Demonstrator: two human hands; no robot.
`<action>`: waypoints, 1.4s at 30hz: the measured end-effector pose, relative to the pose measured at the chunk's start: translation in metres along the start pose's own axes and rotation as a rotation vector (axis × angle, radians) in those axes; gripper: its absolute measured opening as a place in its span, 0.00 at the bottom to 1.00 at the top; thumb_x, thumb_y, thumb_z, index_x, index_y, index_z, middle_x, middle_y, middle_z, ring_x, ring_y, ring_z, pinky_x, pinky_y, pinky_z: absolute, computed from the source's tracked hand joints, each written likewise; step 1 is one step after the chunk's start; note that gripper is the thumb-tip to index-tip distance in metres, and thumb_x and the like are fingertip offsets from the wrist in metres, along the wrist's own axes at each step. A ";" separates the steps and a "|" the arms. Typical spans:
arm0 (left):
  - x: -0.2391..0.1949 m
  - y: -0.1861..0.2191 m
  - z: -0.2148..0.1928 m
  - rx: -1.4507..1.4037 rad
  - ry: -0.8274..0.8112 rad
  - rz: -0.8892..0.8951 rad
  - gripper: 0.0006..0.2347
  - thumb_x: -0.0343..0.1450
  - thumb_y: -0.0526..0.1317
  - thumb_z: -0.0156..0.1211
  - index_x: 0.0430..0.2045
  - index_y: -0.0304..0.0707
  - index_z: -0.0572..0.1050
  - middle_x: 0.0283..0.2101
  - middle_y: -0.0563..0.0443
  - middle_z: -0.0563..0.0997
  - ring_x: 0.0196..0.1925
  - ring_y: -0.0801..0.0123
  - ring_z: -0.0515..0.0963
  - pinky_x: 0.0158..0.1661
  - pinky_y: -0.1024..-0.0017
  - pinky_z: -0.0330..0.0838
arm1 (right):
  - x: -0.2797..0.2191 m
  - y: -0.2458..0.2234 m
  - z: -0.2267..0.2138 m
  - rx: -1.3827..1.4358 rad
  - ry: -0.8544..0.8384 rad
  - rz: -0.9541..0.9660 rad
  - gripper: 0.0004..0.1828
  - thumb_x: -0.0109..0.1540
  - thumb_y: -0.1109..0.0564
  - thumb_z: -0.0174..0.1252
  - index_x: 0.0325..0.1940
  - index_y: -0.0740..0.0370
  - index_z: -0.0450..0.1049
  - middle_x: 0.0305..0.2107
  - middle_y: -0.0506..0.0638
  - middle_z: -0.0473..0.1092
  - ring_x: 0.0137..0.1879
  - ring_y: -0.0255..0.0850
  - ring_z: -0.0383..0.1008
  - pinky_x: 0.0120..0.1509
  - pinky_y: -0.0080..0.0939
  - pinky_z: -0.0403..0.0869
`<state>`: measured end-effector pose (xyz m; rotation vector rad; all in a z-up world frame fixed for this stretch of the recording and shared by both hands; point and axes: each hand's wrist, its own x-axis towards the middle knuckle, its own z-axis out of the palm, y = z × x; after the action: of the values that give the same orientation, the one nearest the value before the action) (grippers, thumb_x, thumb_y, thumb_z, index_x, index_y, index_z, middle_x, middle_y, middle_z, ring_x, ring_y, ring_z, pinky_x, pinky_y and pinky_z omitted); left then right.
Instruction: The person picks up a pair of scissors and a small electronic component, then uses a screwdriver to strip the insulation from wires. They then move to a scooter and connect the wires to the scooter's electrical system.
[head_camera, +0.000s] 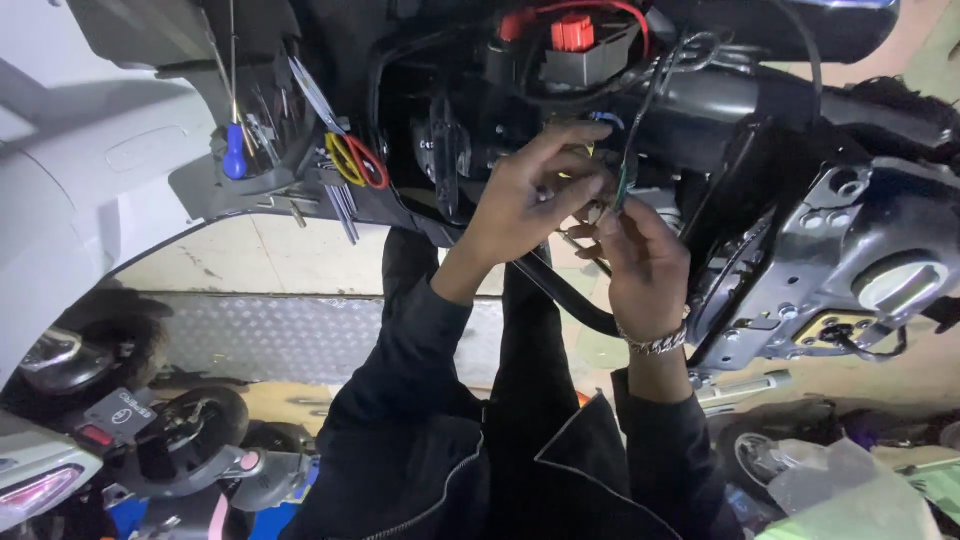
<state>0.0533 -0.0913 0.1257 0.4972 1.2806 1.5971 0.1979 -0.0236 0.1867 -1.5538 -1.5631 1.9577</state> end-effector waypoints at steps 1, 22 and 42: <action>-0.006 -0.003 -0.002 -0.010 -0.013 -0.066 0.18 0.74 0.36 0.64 0.60 0.46 0.73 0.41 0.48 0.87 0.43 0.64 0.87 0.41 0.70 0.81 | 0.001 0.003 -0.002 -0.011 -0.045 -0.038 0.13 0.71 0.62 0.50 0.57 0.72 0.71 0.39 0.69 0.76 0.44 0.58 0.82 0.41 0.47 0.83; -0.022 0.010 -0.007 -0.116 -0.086 -0.181 0.14 0.73 0.31 0.63 0.53 0.41 0.77 0.45 0.39 0.84 0.53 0.44 0.83 0.48 0.53 0.82 | -0.008 0.017 -0.021 0.046 -0.134 0.012 0.17 0.73 0.60 0.42 0.61 0.75 0.66 0.39 0.66 0.75 0.40 0.51 0.81 0.43 0.44 0.81; -0.022 -0.001 -0.003 0.135 0.075 -0.062 0.11 0.71 0.25 0.61 0.41 0.42 0.81 0.42 0.45 0.84 0.46 0.49 0.85 0.42 0.58 0.83 | -0.003 0.013 -0.020 0.046 -0.157 -0.036 0.15 0.73 0.60 0.45 0.58 0.75 0.68 0.38 0.67 0.75 0.39 0.48 0.80 0.44 0.42 0.80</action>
<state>0.0601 -0.1120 0.1293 0.4803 1.4534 1.4967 0.2203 -0.0192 0.1805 -1.3750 -1.5786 2.1255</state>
